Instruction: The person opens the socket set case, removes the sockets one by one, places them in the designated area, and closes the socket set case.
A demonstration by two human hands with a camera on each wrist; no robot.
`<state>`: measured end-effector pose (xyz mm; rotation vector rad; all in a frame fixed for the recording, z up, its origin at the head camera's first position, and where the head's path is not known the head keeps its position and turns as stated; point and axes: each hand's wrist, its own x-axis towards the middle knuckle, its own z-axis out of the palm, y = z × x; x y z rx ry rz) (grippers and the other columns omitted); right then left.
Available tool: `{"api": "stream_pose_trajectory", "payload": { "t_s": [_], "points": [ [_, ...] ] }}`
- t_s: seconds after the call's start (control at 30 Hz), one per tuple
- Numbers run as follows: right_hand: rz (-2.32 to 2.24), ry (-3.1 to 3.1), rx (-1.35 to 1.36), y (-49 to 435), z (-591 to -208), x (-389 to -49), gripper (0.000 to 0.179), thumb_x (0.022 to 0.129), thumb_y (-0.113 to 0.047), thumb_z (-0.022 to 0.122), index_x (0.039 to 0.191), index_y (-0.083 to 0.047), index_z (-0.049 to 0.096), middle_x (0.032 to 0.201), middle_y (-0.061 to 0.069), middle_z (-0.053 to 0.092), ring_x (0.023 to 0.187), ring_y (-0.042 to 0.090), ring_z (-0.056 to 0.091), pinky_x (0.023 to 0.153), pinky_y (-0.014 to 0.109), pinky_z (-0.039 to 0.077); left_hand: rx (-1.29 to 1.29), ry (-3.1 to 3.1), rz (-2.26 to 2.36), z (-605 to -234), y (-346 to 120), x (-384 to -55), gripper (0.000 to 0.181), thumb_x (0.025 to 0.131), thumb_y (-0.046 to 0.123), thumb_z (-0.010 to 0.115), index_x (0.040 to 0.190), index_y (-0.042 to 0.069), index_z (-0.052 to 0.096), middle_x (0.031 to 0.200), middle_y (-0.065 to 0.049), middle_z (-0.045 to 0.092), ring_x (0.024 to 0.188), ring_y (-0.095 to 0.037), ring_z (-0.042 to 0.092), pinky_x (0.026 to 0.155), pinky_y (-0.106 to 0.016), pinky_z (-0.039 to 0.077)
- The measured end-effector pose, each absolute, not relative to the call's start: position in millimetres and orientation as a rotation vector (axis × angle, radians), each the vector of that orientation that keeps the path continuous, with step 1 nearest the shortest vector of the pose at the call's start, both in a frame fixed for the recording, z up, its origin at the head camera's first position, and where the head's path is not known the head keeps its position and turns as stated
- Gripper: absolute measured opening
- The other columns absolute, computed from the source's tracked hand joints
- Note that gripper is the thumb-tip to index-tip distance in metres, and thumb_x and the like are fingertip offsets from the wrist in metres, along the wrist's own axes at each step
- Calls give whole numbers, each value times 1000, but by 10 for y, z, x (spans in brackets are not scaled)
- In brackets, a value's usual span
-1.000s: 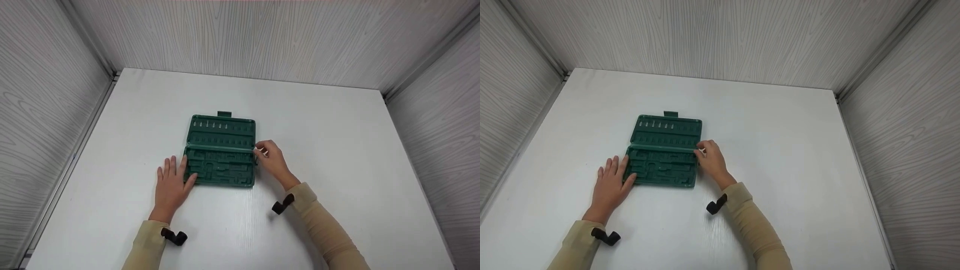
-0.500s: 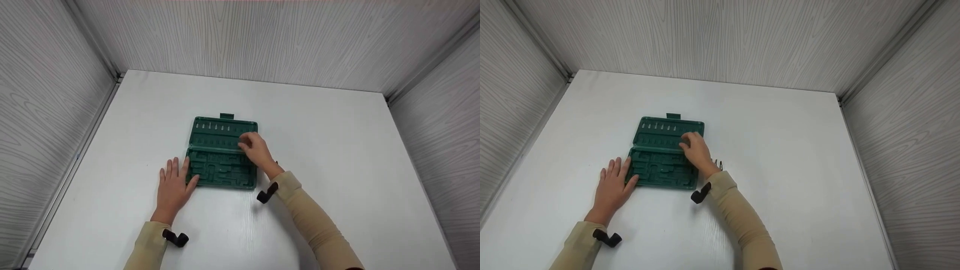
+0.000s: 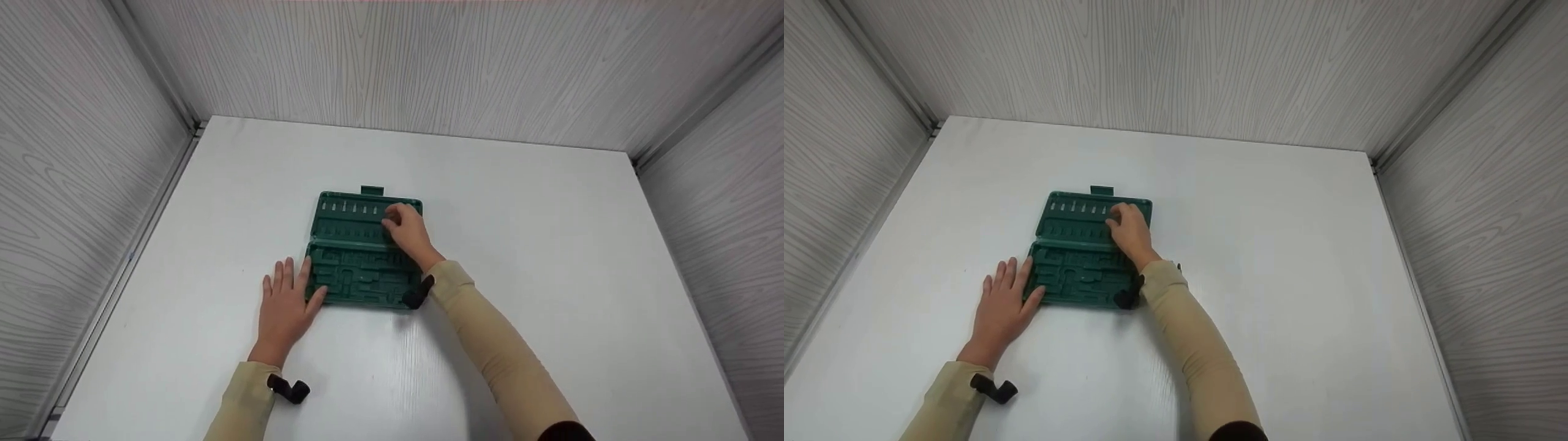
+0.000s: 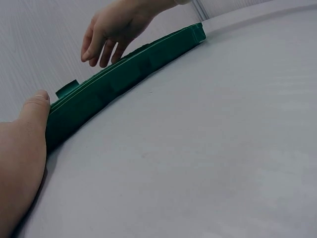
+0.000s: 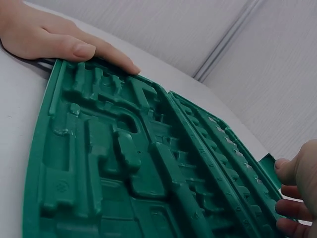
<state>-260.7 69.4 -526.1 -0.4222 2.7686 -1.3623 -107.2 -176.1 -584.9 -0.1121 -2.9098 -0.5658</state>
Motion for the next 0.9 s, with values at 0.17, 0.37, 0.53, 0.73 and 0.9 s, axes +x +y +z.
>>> {"api": "stream_pose_trajectory", "payload": {
  "t_s": [0.17,0.37,0.53,0.73,0.9],
  "points": [
    [-1300,2770,-389,605,-5281,-2705,24,94,-16,57,115,-4,59,108,8,56,97,18,54,83,32,44,-84,-2917,-548,-5845,-1788,-1053,74,92,63,31,150,19,20,151,-21,18,139,-37,9,107,-55,5],
    [-1229,2805,-378,517,-5231,-2808,25,94,-16,57,116,-4,59,108,8,56,98,18,53,84,32,44,-84,-2907,-547,-5853,-1778,-1045,74,92,63,31,150,19,20,150,-22,19,139,-37,10,107,-56,5],
    [-1187,2818,-366,466,-5224,-2871,25,93,-16,58,115,-5,59,107,8,56,99,18,53,86,32,44,-95,-2909,-553,-5847,-1761,-1043,74,92,63,32,150,18,20,150,-22,18,139,-37,9,107,-56,5],
    [-1159,2800,-289,410,-5289,-2927,29,93,-18,57,118,-3,59,110,10,56,101,19,53,87,33,43,-106,-2907,-527,-5813,-1783,-1052,73,92,62,33,150,18,21,150,-22,20,139,-38,11,107,-56,6],
    [-1037,2853,-280,406,-5302,-2930,30,93,-18,57,118,-3,61,113,11,57,105,22,52,89,35,42,-116,-2916,-536,-5816,-1763,-1054,73,93,62,32,150,17,21,150,-22,20,138,-38,11,107,-56,6]
  ]
}}
